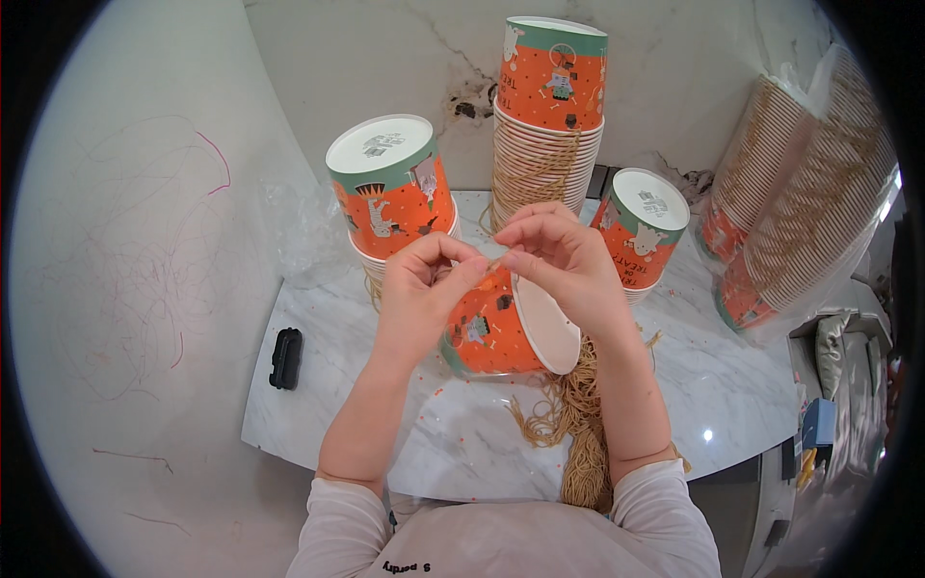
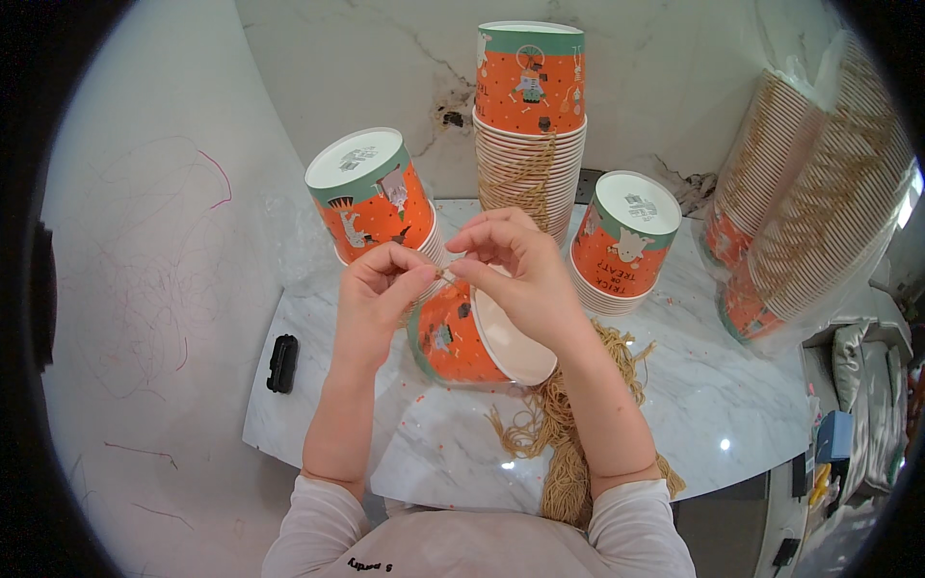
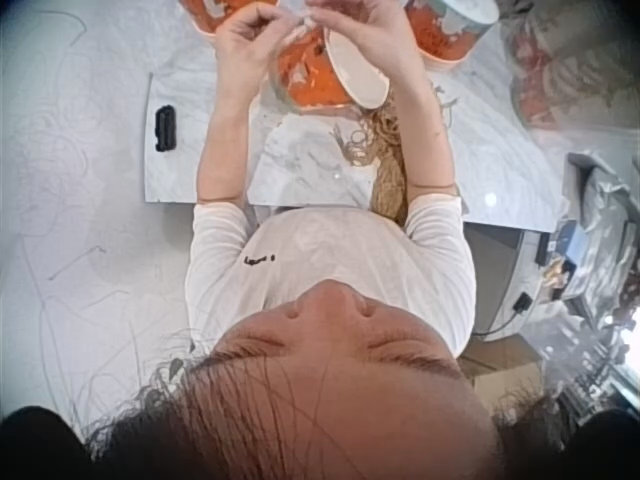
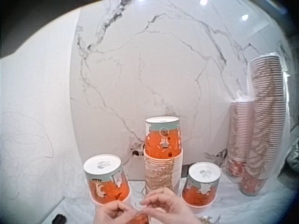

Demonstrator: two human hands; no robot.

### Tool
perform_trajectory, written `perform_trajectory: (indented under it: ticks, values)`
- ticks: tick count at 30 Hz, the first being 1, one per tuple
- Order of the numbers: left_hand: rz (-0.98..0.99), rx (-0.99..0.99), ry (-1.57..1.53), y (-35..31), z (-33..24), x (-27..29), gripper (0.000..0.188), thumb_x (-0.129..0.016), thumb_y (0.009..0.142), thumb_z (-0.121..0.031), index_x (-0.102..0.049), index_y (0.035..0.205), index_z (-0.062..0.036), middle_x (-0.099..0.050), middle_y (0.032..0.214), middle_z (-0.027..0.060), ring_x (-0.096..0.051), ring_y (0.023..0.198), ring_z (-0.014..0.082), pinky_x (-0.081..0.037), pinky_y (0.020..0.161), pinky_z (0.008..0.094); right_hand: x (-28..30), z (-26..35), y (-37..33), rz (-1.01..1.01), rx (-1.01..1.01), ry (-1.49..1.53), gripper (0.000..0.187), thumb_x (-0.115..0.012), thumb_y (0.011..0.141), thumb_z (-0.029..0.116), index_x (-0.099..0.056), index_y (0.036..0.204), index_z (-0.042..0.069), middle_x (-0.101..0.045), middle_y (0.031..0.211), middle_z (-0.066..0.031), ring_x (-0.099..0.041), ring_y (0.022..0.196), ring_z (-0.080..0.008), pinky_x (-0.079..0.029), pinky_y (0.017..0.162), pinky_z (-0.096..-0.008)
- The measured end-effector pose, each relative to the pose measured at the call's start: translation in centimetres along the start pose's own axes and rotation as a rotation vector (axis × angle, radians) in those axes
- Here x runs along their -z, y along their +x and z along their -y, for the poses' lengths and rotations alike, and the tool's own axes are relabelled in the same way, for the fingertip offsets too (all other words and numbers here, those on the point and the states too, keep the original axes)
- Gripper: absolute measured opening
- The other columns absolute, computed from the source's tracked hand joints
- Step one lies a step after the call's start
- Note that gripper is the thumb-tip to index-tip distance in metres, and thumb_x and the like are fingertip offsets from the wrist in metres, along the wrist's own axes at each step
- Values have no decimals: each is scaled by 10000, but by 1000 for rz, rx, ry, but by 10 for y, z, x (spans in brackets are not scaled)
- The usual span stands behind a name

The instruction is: Thread a decorative gold string through the pre-punched holes of festive orange paper buckets.

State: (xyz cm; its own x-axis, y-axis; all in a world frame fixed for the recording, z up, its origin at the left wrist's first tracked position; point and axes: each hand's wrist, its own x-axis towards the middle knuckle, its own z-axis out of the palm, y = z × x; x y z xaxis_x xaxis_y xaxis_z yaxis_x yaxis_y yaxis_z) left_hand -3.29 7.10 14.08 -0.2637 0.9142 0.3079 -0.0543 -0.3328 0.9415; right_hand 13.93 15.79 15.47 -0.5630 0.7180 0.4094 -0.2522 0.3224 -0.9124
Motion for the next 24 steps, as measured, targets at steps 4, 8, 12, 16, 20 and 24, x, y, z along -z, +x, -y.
perform_trajectory:
  ticks: [4, 8, 12, 16, 20, 24]
  values:
    - [-3, -49, -50, 1, 1, 2, 56, -701, 921, -23, -658, 886, -19, -648, 837, -42, -444, 670, -26, -359, 592, 165, 5, 1, -1, -41, 91, -217, 138, -732, 885, 15, -731, 1018, -23, -554, 1181, -71, -626, 977, -126, -538, 859, -281]
    - [5, -40, 54, 1, 1, 5, 48, -682, 883, -5, -646, 853, -14, -653, 835, -45, -415, 644, -25, -355, 579, 171, 8, 2, -3, 17, 176, -347, 92, -701, 875, -11, -711, 966, -22, -572, 1131, -93, -625, 958, -164, -537, 828, -301]
    - [-5, -34, 175, -5, -7, 3, 48, -680, 839, -3, -639, 817, -15, -643, 793, -55, -361, 590, -24, -330, 539, 182, 8, 13, -6, 30, 220, -458, 64, -669, 868, -37, -673, 932, -35, -566, 1100, -106, -627, 938, -196, -537, 816, -305]
    - [-12, -48, 295, -11, -16, -1, 56, -671, 832, 30, -633, 817, -9, -640, 798, -42, -357, 588, -17, -310, 537, 184, 10, 19, -9, 40, 224, -485, 64, -672, 871, -31, -662, 934, -36, -561, 1085, -106, -625, 927, -198, -538, 817, -305]
    - [26, -54, 360, -14, -15, -1, 65, -674, 865, 32, -628, 844, -9, -653, 850, -34, -402, 627, -21, -318, 569, 173, 13, 17, -9, 76, 186, -468, 67, -680, 874, -18, -660, 935, -37, -560, 1065, -97, -622, 921, -195, -533, 803, -309]
    - [23, -50, 269, -11, -10, -5, 57, -678, 862, -22, -628, 835, -14, -522, 655, -72, -335, 533, -5, -302, 487, 205, 26, 15, -6, 198, 117, -487, 93, -706, 878, 25, -665, 948, -21, -584, 1045, -70, -617, 920, -178, -519, 773, -295]
